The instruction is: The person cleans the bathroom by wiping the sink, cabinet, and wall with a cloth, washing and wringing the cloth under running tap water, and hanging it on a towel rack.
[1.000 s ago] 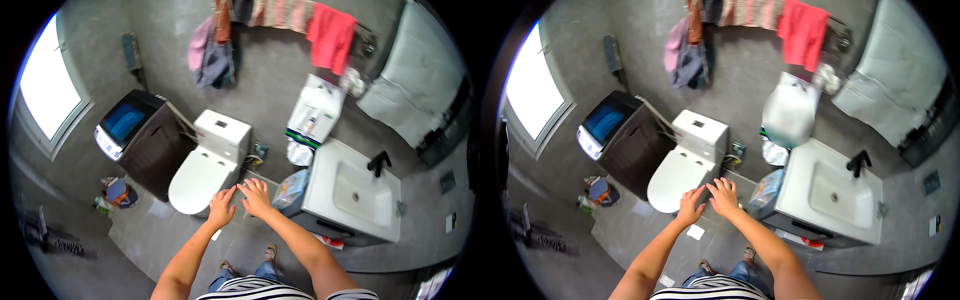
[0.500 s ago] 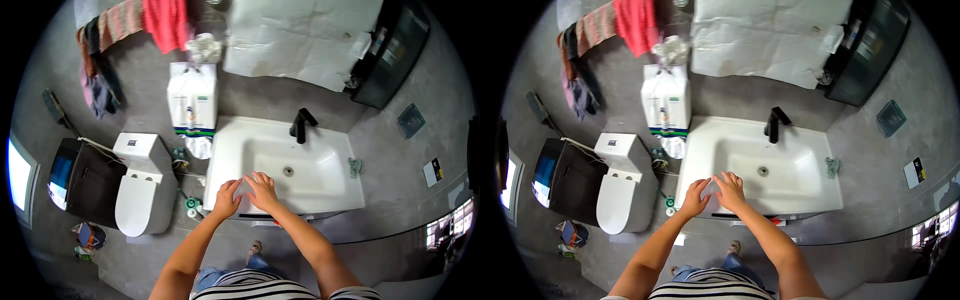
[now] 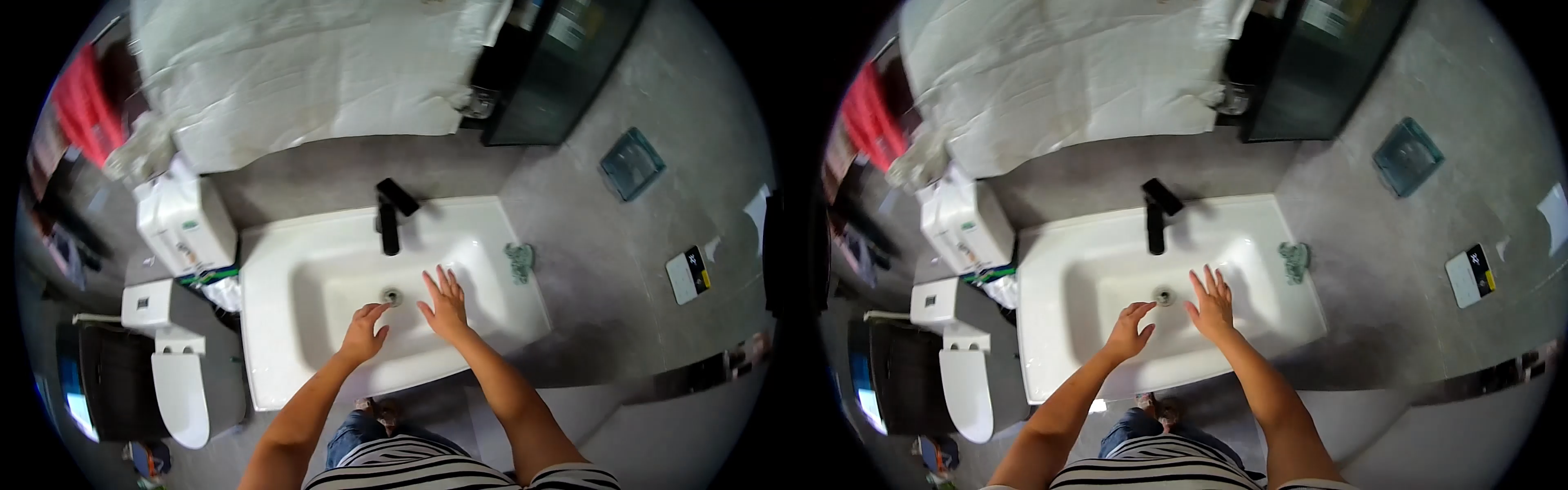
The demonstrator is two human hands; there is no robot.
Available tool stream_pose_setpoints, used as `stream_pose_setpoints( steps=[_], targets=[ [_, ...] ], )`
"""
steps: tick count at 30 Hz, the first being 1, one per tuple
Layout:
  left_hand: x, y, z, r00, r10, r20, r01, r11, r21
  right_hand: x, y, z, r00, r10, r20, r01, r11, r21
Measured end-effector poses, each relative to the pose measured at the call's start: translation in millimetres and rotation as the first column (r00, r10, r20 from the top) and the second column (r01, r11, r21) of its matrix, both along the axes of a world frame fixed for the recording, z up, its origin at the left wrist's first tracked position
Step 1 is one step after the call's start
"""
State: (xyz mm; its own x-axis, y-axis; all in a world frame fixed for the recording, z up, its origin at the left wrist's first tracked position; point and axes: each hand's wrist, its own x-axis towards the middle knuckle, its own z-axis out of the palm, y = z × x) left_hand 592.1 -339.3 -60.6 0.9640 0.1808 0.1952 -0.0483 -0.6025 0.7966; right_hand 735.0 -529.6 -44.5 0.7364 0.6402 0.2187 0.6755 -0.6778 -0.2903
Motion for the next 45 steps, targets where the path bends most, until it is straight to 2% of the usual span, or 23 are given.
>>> stream_pose_setpoints(
  steps=[2, 4, 6, 9, 12, 17, 20, 21, 22, 24, 25, 28, 30, 32, 33, 34, 35, 36, 38, 40, 42, 44, 45],
  targets=[
    [27, -7, -7, 0.998, -0.055, 0.005, 0.055, 0.998, -0.001, 31, -31, 0, 0.982, -0.163, 0.093, 0.157, 0.985, 0.071],
    [53, -21, -4, 0.994, -0.106, 0.007, 0.106, 0.994, -0.03, 67, -71, -1, 0.922, -0.356, 0.152, 0.35, 0.934, 0.067],
    [72, -31, 8, 0.987, -0.163, 0.005, 0.163, 0.984, -0.074, 102, -110, -8, 0.885, -0.446, 0.134, 0.426, 0.891, 0.156],
    [98, -48, 15, 0.974, -0.226, 0.022, 0.226, 0.974, -0.028, 154, -158, -35, 0.933, -0.361, -0.004, 0.361, 0.932, 0.029],
    [121, -62, 9, 0.986, -0.159, -0.046, 0.155, 0.984, -0.084, 183, -152, -61, 0.955, -0.271, 0.123, 0.284, 0.952, -0.114],
    [155, -93, -1, 0.996, -0.052, -0.069, 0.043, 0.99, -0.133, 277, -101, -57, 0.991, -0.087, 0.102, 0.085, 0.996, 0.026],
    [170, -107, 1, 0.998, 0.013, -0.059, -0.02, 0.994, -0.106, 295, -49, -40, 0.979, -0.197, -0.052, 0.191, 0.976, -0.102],
    [175, -108, -2, 0.999, 0.028, -0.041, -0.031, 0.996, -0.089, 290, -39, -51, 0.975, -0.223, -0.001, 0.222, 0.973, -0.056],
    [180, -110, -3, 0.999, 0.036, -0.021, -0.037, 0.997, -0.074, 282, -40, -48, 0.989, -0.127, 0.08, 0.134, 0.986, -0.096],
    [191, -114, -5, 0.998, 0.063, -0.012, -0.064, 0.994, -0.087, 261, -48, -38, 0.99, 0.139, 0.037, -0.134, 0.985, -0.105],
    [193, -116, -2, 0.997, 0.078, -0.009, -0.079, 0.993, -0.092, 258, -60, -41, 0.973, 0.223, 0.063, -0.22, 0.974, -0.056],
    [192, -117, 13, 0.991, 0.131, -0.033, -0.134, 0.982, -0.135, 270, -88, -38, 0.999, -0.015, 0.034, 0.018, 0.996, -0.084],
    [186, -112, 14, 0.987, 0.156, -0.042, -0.16, 0.981, -0.109, 273, -69, -57, 0.956, -0.225, 0.19, 0.233, 0.972, -0.016],
    [178, -104, 15, 0.981, 0.187, -0.047, -0.19, 0.979, -0.08, 267, -19, -57, 0.978, -0.178, 0.107, 0.187, 0.979, -0.084],
    [175, -100, 15, 0.978, 0.206, -0.045, -0.208, 0.976, -0.068, 252, 9, -67, 0.983, -0.09, 0.158, 0.089, 0.996, 0.012],
    [170, -100, 14, 0.974, 0.221, -0.048, -0.223, 0.973, -0.062, 234, 27, -70, 0.991, 0.029, 0.127, -0.038, 0.997, 0.068],
    [167, -100, 13, 0.969, 0.244, -0.045, -0.247, 0.966, -0.077, 215, 39, -56, 0.979, 0.186, 0.082, -0.189, 0.982, 0.028],
    [166, -100, 12, 0.963, 0.267, -0.036, -0.269, 0.959, -0.093, 204, 46, -58, 0.956, 0.279, 0.095, -0.287, 0.955, 0.08],
    [161, -103, 10, 0.961, 0.273, -0.05, -0.277, 0.954, -0.118, 216, 34, -52, 0.889, 0.446, 0.102, -0.453, 0.89, 0.051],
    [153, -102, 10, 0.958, 0.275, -0.078, -0.282, 0.953, -0.111, 249, -3, -37, 0.865, 0.499, 0.049, -0.496, 0.866, -0.06],
    [146, -98, 12, 0.951, 0.303, -0.064, -0.309, 0.944, -0.118, 265, -35, -37, 0.978, 0.161, 0.131, -0.155, 0.987, -0.052],
    [140, -95, 9, 0.943, 0.324, -0.071, -0.331, 0.936, -0.118, 254, -15, -54, 0.974, -0.059, 0.219, 0.062, 0.998, -0.01],
    [139, -92, 4, 0.942, 0.325, -0.081, -0.332, 0.937, -0.111, 241, 9, -55, 0.989, -0.027, 0.143, 0.029, 1.0, -0.005]
  ],
)
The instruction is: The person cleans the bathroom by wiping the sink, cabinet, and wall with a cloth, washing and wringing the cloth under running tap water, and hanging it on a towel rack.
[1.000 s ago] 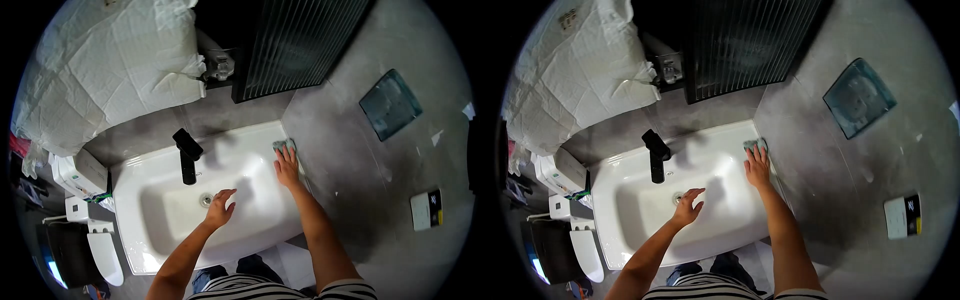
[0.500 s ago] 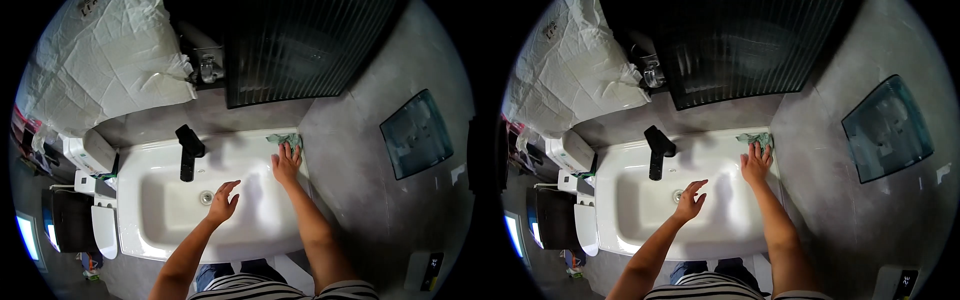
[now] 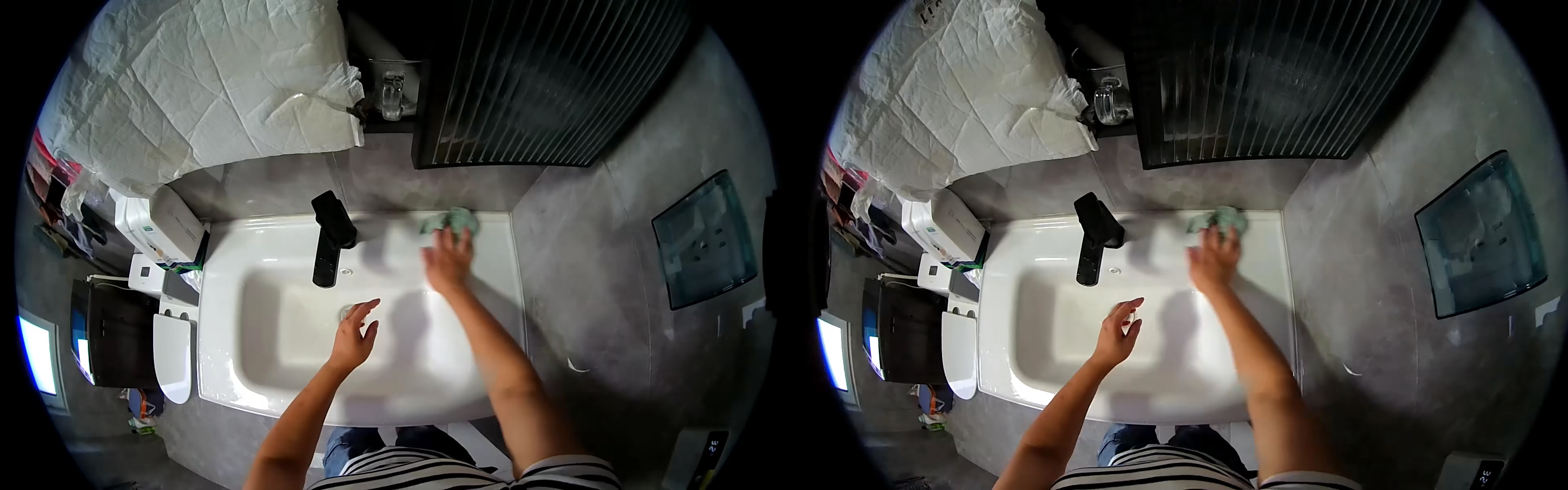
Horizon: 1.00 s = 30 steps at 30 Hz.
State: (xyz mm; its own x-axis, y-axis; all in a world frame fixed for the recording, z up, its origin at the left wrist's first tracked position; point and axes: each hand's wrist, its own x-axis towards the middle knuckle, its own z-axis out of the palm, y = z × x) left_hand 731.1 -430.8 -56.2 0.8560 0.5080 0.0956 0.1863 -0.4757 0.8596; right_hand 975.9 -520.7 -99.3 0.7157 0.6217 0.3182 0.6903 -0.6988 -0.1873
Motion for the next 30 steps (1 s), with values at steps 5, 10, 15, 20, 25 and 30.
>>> stream_pose_setpoints(
  steps=[5, 10, 15, 20, 25, 30],
  targets=[
    [11, -2, -7, 0.993, 0.065, 0.094, -0.061, 0.997, -0.051, -58, 66, 8, 0.878, 0.468, -0.099, -0.464, 0.884, 0.062],
    [18, -5, -3, 0.998, 0.018, 0.053, -0.015, 0.998, -0.054, 23, -43, 26, 0.917, 0.396, -0.036, -0.396, 0.918, 0.015],
    [34, -20, -1, 0.997, -0.046, 0.063, 0.05, 0.997, -0.067, 5, -99, 6, 1.0, 0.013, -0.005, -0.013, 0.999, 0.036],
    [91, -50, 0, 0.969, -0.175, 0.173, 0.177, 0.984, 0.003, 48, -80, 12, 0.988, 0.133, -0.081, -0.144, 0.978, -0.149],
    [100, -63, 13, 0.959, -0.207, 0.194, 0.214, 0.977, -0.015, 9, -139, 15, 0.988, -0.077, -0.134, 0.069, 0.995, -0.067],
    [75, -62, -4, 0.967, -0.224, 0.119, 0.227, 0.974, -0.01, -108, -168, 27, 0.985, -0.065, -0.162, 0.054, 0.996, -0.072]
  ],
)
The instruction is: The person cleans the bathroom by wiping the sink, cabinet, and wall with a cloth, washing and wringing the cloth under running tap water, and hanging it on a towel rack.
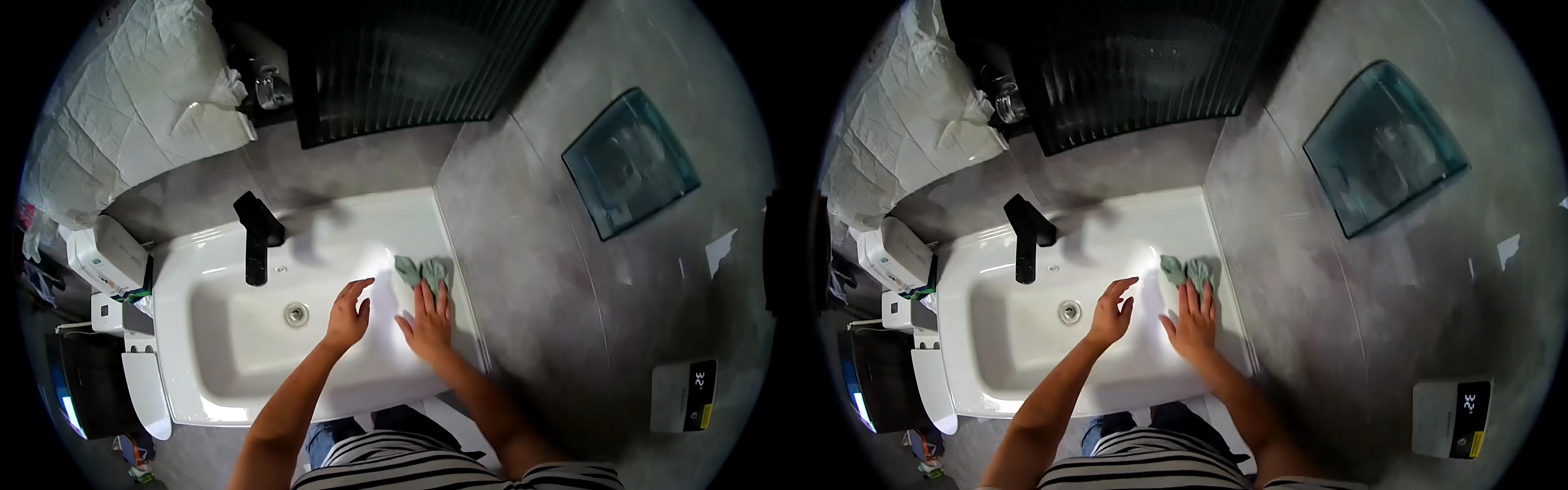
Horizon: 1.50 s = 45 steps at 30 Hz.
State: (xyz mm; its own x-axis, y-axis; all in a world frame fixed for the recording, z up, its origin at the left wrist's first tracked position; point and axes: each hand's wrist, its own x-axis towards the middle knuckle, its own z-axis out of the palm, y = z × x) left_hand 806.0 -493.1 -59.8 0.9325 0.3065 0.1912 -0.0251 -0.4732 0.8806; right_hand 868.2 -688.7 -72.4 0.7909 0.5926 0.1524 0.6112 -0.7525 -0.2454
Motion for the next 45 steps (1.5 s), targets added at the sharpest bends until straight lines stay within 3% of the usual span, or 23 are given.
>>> stream_pose_setpoints(
  steps=[3, 4, 6, 9, 12, 14, 16, 18, 19, 23, 27, 29, 32, 33, 35, 36, 39, 45],
  targets=[
    [1, -9, -14, 0.999, -0.039, 0.031, 0.038, 0.999, 0.026, 77, 19, -13, 0.992, 0.104, 0.065, -0.103, 0.995, -0.008],
    [4, -14, -11, 0.998, -0.045, 0.033, 0.045, 0.999, 0.007, 107, 33, -14, 0.997, 0.067, 0.023, -0.067, 0.997, -0.038],
    [6, -25, -1, 0.998, -0.057, 0.015, 0.058, 0.997, -0.043, 142, 44, -15, 0.997, 0.079, 0.02, -0.08, 0.994, 0.069],
    [2, -31, 1, 0.998, -0.053, 0.027, 0.055, 0.994, -0.095, 89, 20, -20, 0.993, 0.093, 0.072, -0.097, 0.994, 0.054],
    [-17, -26, -1, 0.999, -0.048, 0.02, 0.049, 0.995, -0.084, -27, -31, 9, 0.999, 0.052, -0.006, -0.052, 0.998, 0.043],
    [-27, -21, -11, 0.999, -0.032, 0.008, 0.033, 0.997, -0.07, -41, -40, 17, 0.998, 0.038, -0.049, -0.036, 0.999, 0.029],
    [-37, -19, -8, 0.999, -0.026, -0.029, 0.024, 0.997, -0.08, -20, -29, 25, 0.996, 0.019, -0.089, -0.019, 1.0, 0.004],
    [-35, -16, -2, 0.999, -0.016, -0.033, 0.014, 0.997, -0.077, 36, -1, 12, 0.971, 0.156, 0.179, -0.165, 0.986, 0.035],
    [-34, -17, -1, 0.999, -0.014, -0.033, 0.011, 0.997, -0.075, 63, 18, 5, 0.961, 0.178, 0.212, -0.195, 0.979, 0.064],
    [-28, -28, -1, 0.998, -0.026, -0.052, 0.019, 0.993, -0.116, 128, 67, -16, 0.965, 0.174, 0.196, -0.2, 0.973, 0.119],
    [-36, -38, -7, 0.997, -0.027, -0.071, 0.016, 0.99, -0.141, 46, -5, -14, 0.976, 0.168, 0.14, -0.181, 0.98, 0.084],
    [-43, -41, -10, 0.995, -0.046, -0.088, 0.032, 0.988, -0.153, -22, -48, 3, 0.983, 0.183, 0.019, -0.184, 0.982, 0.043],
    [-48, -50, -13, 0.992, -0.091, -0.091, 0.077, 0.986, -0.147, -21, -57, 4, 0.976, 0.217, -0.001, -0.217, 0.975, 0.035],
    [-50, -52, -15, 0.99, -0.111, -0.089, 0.098, 0.985, -0.139, 0, -45, 6, 0.983, 0.185, 0.01, -0.184, 0.982, -0.046],
    [-53, -56, -14, 0.989, -0.13, -0.068, 0.12, 0.983, -0.142, 50, -29, 2, 0.983, 0.105, 0.152, -0.102, 0.994, -0.029],
    [-52, -57, -14, 0.989, -0.137, -0.056, 0.127, 0.981, -0.145, 71, -22, 5, 0.978, 0.101, 0.182, -0.117, 0.99, 0.081],
    [-58, -58, -14, 0.993, -0.115, -0.04, 0.11, 0.988, -0.107, 66, -31, 1, 0.978, 0.152, 0.145, -0.162, 0.985, 0.057],
    [-86, -48, -17, 0.994, -0.099, -0.044, 0.094, 0.991, -0.097, -76, -100, 7, 0.995, -0.004, 0.097, 0.0, 0.999, 0.036]
  ],
)
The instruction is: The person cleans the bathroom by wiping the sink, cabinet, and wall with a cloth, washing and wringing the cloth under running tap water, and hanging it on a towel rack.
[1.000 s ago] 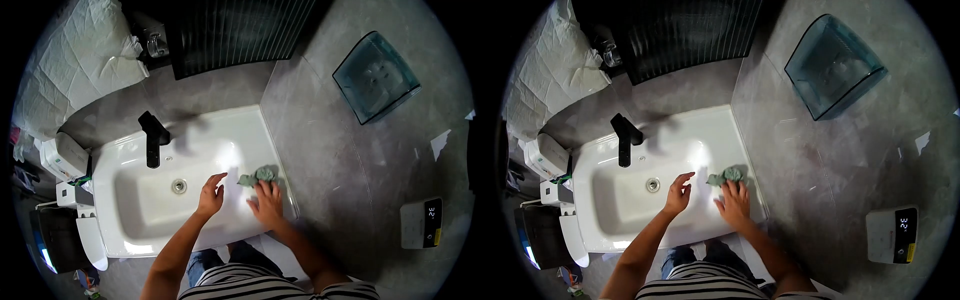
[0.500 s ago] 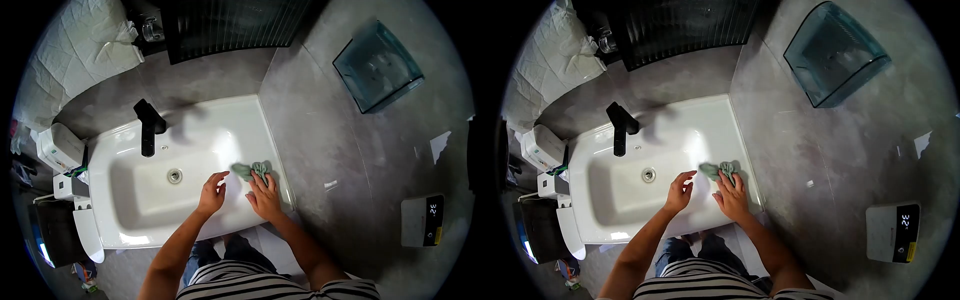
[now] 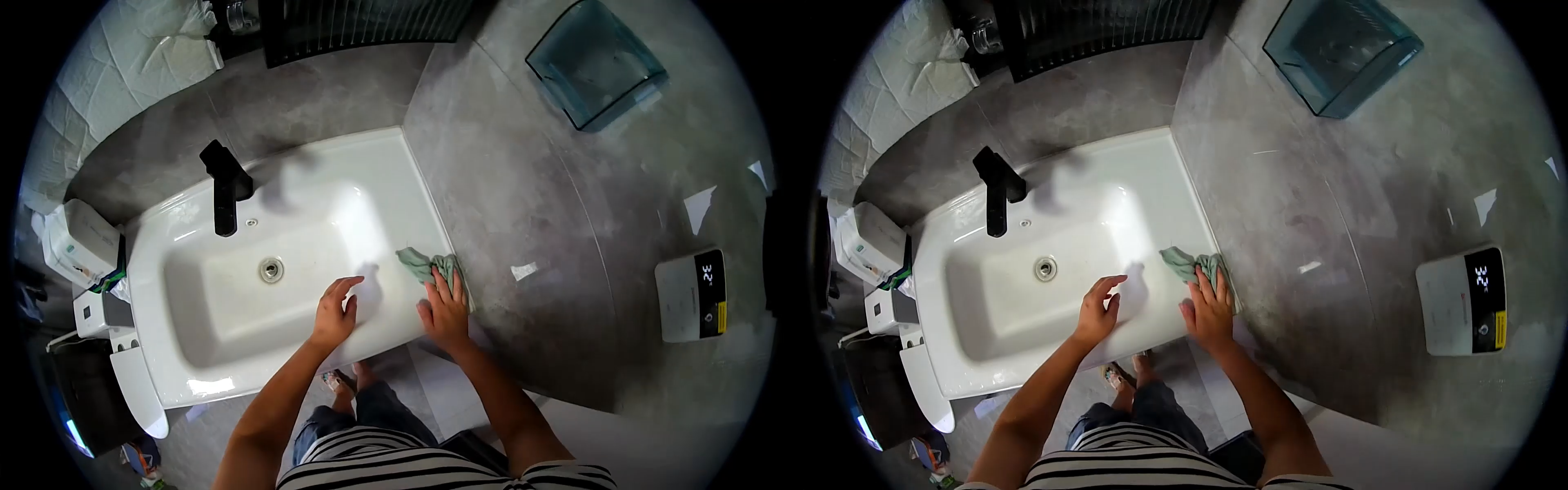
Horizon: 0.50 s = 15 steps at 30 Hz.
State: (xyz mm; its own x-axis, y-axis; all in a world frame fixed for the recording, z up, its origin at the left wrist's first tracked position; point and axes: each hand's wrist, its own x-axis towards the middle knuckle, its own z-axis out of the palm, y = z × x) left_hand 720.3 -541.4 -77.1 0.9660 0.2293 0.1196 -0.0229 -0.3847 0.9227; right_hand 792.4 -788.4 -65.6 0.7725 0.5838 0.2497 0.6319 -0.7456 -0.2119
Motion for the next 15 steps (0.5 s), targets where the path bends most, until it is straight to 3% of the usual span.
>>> stream_pose_setpoints(
  steps=[4, 6, 9, 10, 12, 15],
  targets=[
    [-8, 0, -12, 1.0, 0.013, 0.012, -0.013, 1.0, 0.011, 57, 11, 0, 0.992, 0.128, -0.019, -0.129, 0.99, -0.062],
    [-13, 0, -7, 1.0, 0.008, 0.013, -0.008, 1.0, -0.006, 58, 13, 6, 0.993, 0.106, -0.042, -0.105, 0.993, 0.046],
    [-20, 9, -2, 0.999, 0.037, 0.026, -0.036, 0.999, -0.015, -11, 5, -21, 1.0, -0.014, -0.023, 0.014, 1.0, -0.005],
    [-25, 13, -2, 0.999, 0.035, 0.024, -0.035, 0.999, -0.006, -37, 17, -15, 0.996, 0.08, -0.051, -0.082, 0.996, -0.044],
    [-35, 22, -3, 0.999, 0.05, 0.006, -0.049, 0.999, -0.002, -76, 51, 1, 0.92, 0.309, -0.243, -0.302, 0.951, 0.063],
    [-46, 40, -2, 0.992, 0.126, 0.025, -0.127, 0.992, 0.004, -59, 69, 12, 0.859, 0.45, -0.243, -0.453, 0.89, 0.044]
  ],
)
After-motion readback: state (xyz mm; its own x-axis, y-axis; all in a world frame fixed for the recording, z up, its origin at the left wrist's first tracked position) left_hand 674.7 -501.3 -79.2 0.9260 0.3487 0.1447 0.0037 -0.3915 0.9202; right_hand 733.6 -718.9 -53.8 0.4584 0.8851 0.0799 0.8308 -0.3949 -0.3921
